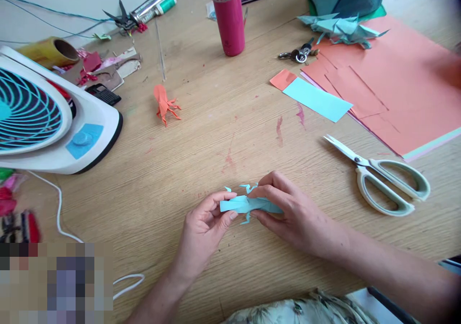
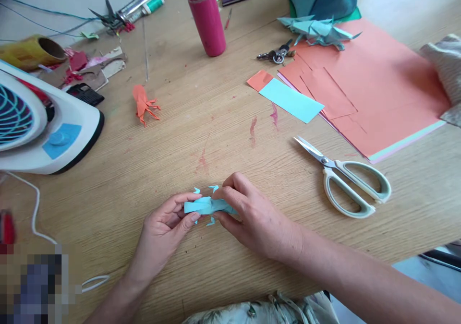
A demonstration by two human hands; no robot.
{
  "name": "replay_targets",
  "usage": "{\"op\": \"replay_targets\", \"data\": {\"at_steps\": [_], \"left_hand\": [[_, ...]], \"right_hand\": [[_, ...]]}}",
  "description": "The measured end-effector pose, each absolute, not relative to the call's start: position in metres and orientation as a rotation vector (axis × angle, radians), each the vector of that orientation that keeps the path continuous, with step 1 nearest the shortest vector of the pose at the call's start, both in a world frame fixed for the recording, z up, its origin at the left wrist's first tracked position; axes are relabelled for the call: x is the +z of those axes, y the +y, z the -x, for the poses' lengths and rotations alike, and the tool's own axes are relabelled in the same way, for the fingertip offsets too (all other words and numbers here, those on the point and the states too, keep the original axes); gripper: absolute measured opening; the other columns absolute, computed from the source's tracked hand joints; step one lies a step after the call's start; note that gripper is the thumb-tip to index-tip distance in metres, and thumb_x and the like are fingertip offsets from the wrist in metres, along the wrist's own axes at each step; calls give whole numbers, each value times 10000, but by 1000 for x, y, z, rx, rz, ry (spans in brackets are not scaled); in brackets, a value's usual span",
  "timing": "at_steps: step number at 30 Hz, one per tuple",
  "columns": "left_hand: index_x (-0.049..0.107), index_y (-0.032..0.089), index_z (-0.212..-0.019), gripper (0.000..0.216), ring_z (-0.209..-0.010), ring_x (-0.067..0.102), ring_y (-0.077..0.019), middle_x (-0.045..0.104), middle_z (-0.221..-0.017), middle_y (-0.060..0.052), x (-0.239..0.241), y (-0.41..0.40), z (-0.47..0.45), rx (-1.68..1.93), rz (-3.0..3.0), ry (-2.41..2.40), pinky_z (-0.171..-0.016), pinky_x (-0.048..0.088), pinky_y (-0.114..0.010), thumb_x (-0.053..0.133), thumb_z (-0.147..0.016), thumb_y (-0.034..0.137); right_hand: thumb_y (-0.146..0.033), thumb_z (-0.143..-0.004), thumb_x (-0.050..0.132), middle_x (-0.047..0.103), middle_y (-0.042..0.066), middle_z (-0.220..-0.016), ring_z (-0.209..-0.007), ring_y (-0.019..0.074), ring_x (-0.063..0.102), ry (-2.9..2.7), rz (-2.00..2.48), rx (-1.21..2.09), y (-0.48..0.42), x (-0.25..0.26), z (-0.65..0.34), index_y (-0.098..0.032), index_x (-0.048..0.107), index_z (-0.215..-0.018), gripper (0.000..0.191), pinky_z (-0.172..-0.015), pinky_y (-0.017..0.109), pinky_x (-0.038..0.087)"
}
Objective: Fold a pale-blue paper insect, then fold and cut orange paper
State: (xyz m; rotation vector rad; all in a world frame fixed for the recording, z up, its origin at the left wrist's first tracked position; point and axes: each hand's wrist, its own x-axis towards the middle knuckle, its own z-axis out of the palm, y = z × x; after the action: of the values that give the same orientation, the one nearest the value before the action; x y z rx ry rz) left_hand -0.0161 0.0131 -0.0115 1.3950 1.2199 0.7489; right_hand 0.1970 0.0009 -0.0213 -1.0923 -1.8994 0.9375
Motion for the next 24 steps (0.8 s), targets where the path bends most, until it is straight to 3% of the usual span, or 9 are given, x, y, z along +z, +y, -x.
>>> {"op": "replay_targets", "data": {"at_steps": [6,11,14,24], "left_hand": [[668,162,-1078,298,-781,717,-154,752,-933,-53,-14,10,17,705,-1376,1264,-703,614,-234,743,-794,215],[693,166,-1067,287,-763,719,-155,755,-941,-59,-16,9,20,729,-1436,1297,-683,613,-223,747,-790,221],[695,168,-1058,277,-749,710,-144,753,-925,-50,-17,9,20,726,-1465,1304,-683,603,-212,745,-789,211],[671,162,-1050,265,-750,701,-129,749,-885,-38,-20,10,15,800,-1389,1284,-698,576,-195,736,-799,217]], "right_hand": [[-197,-936,612,542,87,-1023,-893,196,574,-1894,1060,934,0,-21,-198,-208,575,-1150,217,-769,341,540],[-104,-888,627,539,87,-1073,-972,209,571,-1893,1059,1033,0,-20,-199,-229,559,-1232,372,-836,359,534],[-89,-889,613,534,85,-1079,-972,201,568,-1886,1062,1053,0,-21,-198,-225,563,-1216,357,-841,350,524],[-236,-894,687,544,83,-1131,-1010,199,566,-1879,1124,1027,5,-16,-206,-223,559,-1240,369,-852,319,491]]}}
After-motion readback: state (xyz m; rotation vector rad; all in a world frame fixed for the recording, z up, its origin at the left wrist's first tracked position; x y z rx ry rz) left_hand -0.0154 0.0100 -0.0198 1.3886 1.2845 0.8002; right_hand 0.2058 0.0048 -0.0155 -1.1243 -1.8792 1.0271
